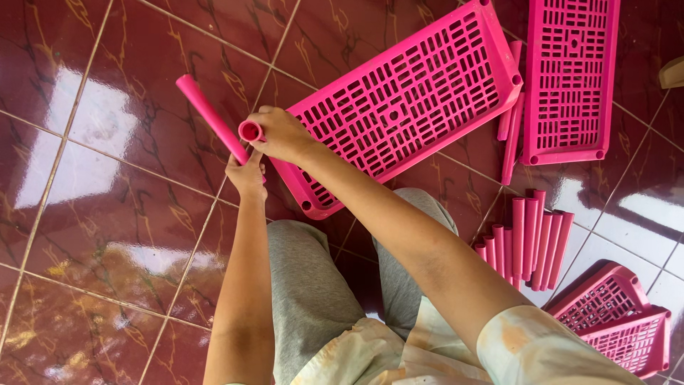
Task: The person assembles a pink plastic shelving unit by inserting cylindrical legs into corner holes of rectangular trays and stacking additional trays on top. The person handles multiple trays and legs, aligning and securing them by hand.
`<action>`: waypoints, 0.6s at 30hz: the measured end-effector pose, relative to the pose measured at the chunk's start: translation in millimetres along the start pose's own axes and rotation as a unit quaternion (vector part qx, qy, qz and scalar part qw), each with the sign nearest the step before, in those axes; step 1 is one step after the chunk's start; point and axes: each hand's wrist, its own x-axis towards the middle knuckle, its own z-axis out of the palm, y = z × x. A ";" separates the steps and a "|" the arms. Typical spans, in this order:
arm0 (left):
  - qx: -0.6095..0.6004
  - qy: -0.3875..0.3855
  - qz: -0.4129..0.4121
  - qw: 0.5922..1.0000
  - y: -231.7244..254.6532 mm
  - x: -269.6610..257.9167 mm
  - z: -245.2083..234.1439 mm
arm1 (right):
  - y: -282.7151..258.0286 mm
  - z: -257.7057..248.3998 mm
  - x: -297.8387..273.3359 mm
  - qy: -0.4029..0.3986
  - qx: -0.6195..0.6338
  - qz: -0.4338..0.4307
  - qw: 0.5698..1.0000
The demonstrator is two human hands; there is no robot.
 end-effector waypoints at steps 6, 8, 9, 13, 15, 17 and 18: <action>0.039 -0.030 0.013 0.999 -4.1 15.4 1.8 | 12.1 23.0 -1.2 0.021 0.029 -0.011 0.999; 0.036 -0.044 0.036 0.998 -5.3 17.7 0.7 | 15.8 26.9 3.1 0.009 0.063 -0.003 0.998; 0.035 -0.052 0.048 0.997 -5.4 18.3 1.0 | 17.7 28.0 5.2 0.004 0.080 0.001 0.997; 0.063 -0.034 0.012 0.997 -3.4 18.0 0.5 | 23.7 30.3 8.1 -0.024 0.108 0.035 0.993; 0.045 -0.046 0.010 0.998 -4.1 18.9 0.5 | 24.8 31.8 8.1 -0.024 0.120 0.026 0.992; 0.046 -0.041 0.005 0.998 -7.4 20.1 0.3 | 24.9 32.7 8.3 -0.026 0.125 0.035 0.991; 0.047 -0.038 0.002 0.998 -9.4 21.7 -0.6 | 24.3 33.6 8.9 -0.027 0.129 0.040 0.991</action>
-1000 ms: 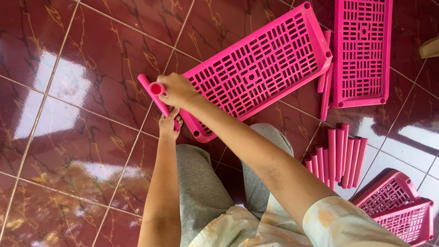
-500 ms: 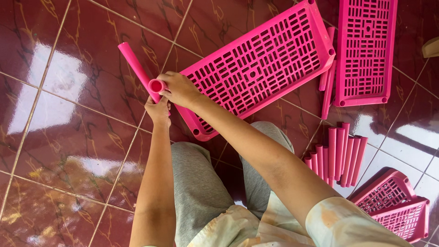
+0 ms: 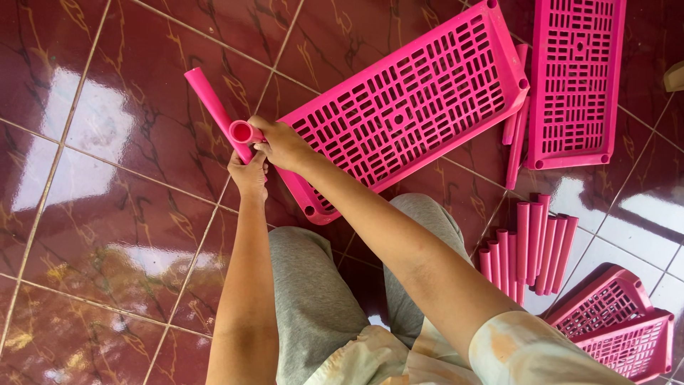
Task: The person assembles a pink plastic shelving unit by inserting cylindrical legs into corner holes of rectangular trays and stacking additional trays on top. The person handles multiple trays and legs, aligning and securing them by hand.
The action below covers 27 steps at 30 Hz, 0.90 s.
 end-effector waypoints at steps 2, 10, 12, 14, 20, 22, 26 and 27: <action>-0.047 -0.007 -0.013 0.999 -6.3 3.3 -1.3 | 1.1 -0.4 -0.1 0.003 -0.020 -0.012 1.000; -0.149 -0.034 -0.027 0.988 -27.8 11.8 -6.3 | 6.4 -1.5 5.5 0.018 -0.098 -0.056 0.993; -0.178 -0.025 -0.026 0.983 -29.5 11.3 -4.7 | 6.0 3.4 2.7 0.045 -0.086 -0.044 0.994; -0.160 -0.026 -0.037 0.986 -27.9 11.8 -1.7 | 5.1 0.5 3.7 0.056 -0.055 -0.070 0.994; -0.143 -0.022 -0.033 0.989 -26.3 7.1 -0.4 | -2.4 -22.3 16.5 -0.064 -0.018 -0.076 0.995; -0.143 -0.019 -0.026 0.989 -26.6 5.9 0.1 | -6.6 -23.8 16.6 -0.065 -0.025 -0.065 0.995; -0.151 -0.009 -0.020 0.988 -33.0 10.9 0.0 | -12.3 -8.4 5.5 0.039 -0.027 -0.069 0.996; -0.152 -0.005 -0.025 0.988 -36.8 12.0 -1.4 | -12.0 -3.5 1.2 0.068 -0.027 -0.074 0.995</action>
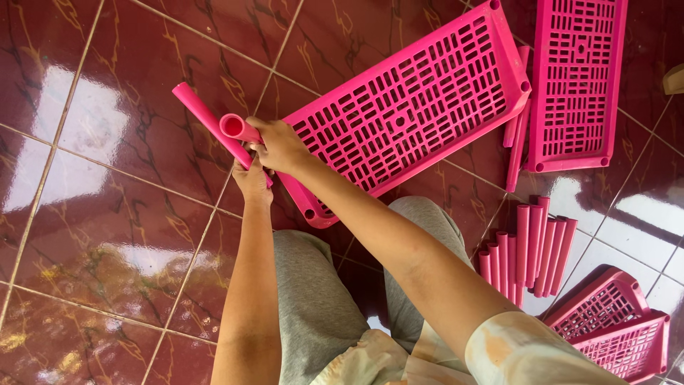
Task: The person assembles a pink plastic shelving unit by inserting cylindrical legs into corner holes of rectangular trays and stacking additional trays on top. The person handles multiple trays and legs, aligning and securing them by hand.
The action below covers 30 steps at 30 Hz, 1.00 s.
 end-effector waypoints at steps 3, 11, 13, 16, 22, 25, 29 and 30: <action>0.001 -0.014 0.066 0.998 -10.9 6.8 -2.9 | 2.6 8.5 -8.1 0.021 0.042 0.045 0.998; 0.056 0.027 -0.024 0.998 4.4 -10.1 4.7 | 30.7 8.2 7.1 -0.032 0.075 0.042 0.996; 0.032 0.023 -0.055 0.998 14.7 -16.9 8.8 | 35.6 9.8 6.7 -0.003 0.112 0.040 0.993; -0.028 0.004 -0.084 0.996 25.3 -20.9 13.1 | 40.1 9.0 4.7 -0.001 0.109 0.053 0.993; -0.131 -0.065 -0.052 0.988 43.1 -23.0 1.1 | 29.1 13.3 3.8 -0.010 0.190 0.072 0.979; -0.136 -0.079 -0.053 0.986 53.2 -23.1 -8.3 | 19.4 22.2 3.8 0.015 0.211 0.025 0.977; -0.132 -0.084 -0.061 0.986 58.2 -19.2 -10.0 | 11.7 29.0 1.2 0.032 0.153 -0.034 0.987; -0.129 -0.085 -0.061 0.986 58.9 -18.0 -10.7 | 10.5 30.0 0.2 0.032 0.138 -0.045 0.989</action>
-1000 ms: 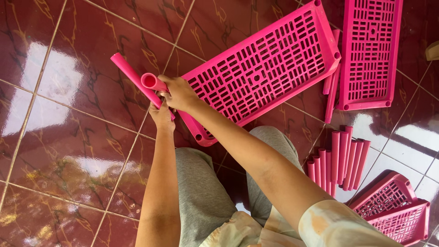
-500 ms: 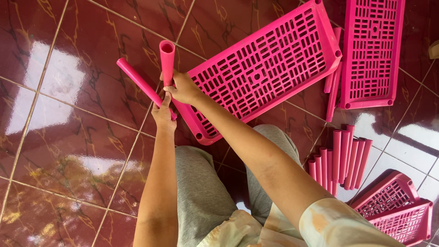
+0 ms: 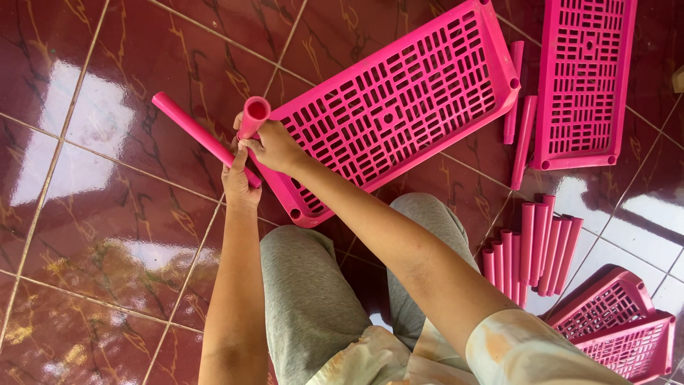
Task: The person assembles a pink plastic shelving unit by inserting cylindrical legs into corner holes of rectangular trays and stacking additional trays on top. The person handles multiple trays and legs, aligning and securing them by hand.
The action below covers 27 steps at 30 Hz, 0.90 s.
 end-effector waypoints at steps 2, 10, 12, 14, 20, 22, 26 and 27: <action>-0.003 0.014 -0.008 1.000 0.2 3.5 -0.2 | -1.0 -0.7 2.6 -0.014 -0.017 0.016 1.000; 0.025 0.078 -0.052 0.995 -6.1 11.8 -9.4 | -3.3 -8.3 19.5 -0.106 -0.134 0.075 0.982; 0.023 0.096 -0.058 0.993 -13.7 18.9 -13.6 | -1.5 -3.8 16.7 -0.098 -0.164 0.087 0.978; 0.019 0.080 -0.050 0.995 -20.7 23.5 -21.0 | 0.6 4.2 9.9 -0.062 -0.181 0.063 0.979; -0.005 0.053 -0.048 0.997 -30.9 28.3 -32.7 | 8.2 13.6 0.2 -0.018 -0.206 0.032 0.978; -0.002 0.041 -0.048 0.998 -30.0 25.9 -30.2 | 9.1 8.8 3.5 -0.040 -0.206 0.022 0.978; 0.018 0.068 -0.062 0.996 -27.4 23.0 -26.7 | 11.6 -1.6 15.7 -0.101 -0.253 0.020 0.962; 0.027 0.089 -0.070 0.993 -28.5 23.5 -27.6 | 12.7 -1.2 16.4 -0.107 -0.267 0.019 0.957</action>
